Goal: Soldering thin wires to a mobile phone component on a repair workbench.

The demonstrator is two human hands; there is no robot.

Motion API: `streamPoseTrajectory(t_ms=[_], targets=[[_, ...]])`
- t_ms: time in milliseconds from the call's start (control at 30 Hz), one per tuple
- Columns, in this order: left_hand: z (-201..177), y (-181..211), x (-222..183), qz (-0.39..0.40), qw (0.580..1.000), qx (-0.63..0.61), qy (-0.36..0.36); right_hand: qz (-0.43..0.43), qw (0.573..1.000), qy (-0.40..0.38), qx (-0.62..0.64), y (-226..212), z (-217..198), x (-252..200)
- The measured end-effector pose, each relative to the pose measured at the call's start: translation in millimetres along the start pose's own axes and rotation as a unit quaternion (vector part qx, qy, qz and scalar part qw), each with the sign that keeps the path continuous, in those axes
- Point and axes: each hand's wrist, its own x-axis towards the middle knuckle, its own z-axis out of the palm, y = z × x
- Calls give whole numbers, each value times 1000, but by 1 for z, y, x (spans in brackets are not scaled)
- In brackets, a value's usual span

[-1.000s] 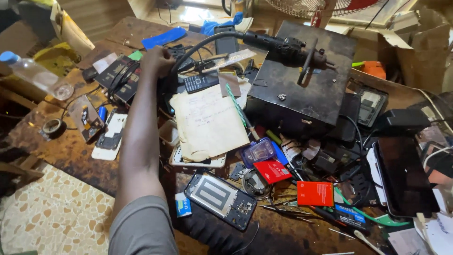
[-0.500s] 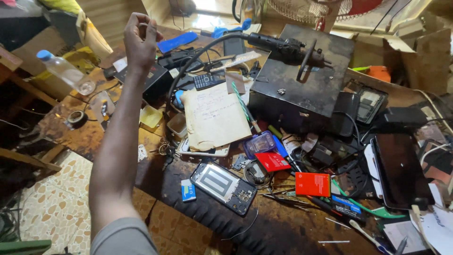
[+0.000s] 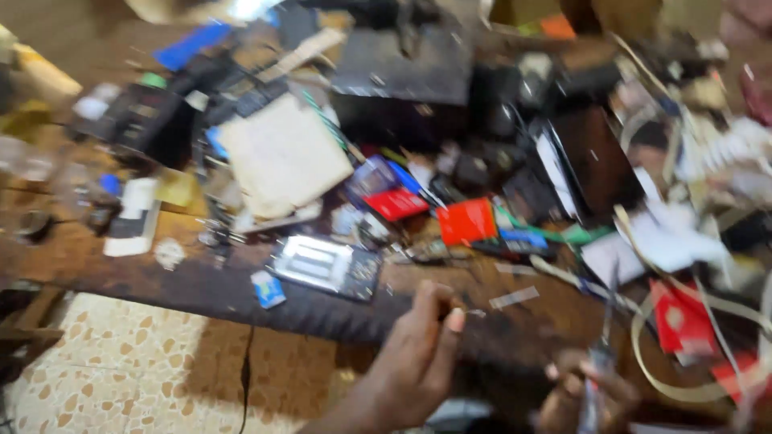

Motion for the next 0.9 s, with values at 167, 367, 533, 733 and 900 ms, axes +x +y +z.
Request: streamPoseTrajectory(t_ms=[167,367,533,733,900], targets=[[78,-4,-32,-84,994,-69,-19,138,989,-25,52,-73,64,86],[110,3,-46,-77,992,-98,-24,141,990,-23,8,-84,53,94],[119,6,-56,-110,987,-107,-42,162,985,-29,49,-91,45,93],[115,9,-65,-70,987,-142,-30,133,990,-43,1,-97,42,90],[109,6,-74,-52,987,-153,-5,122,990,-72,4,-104,47,90]])
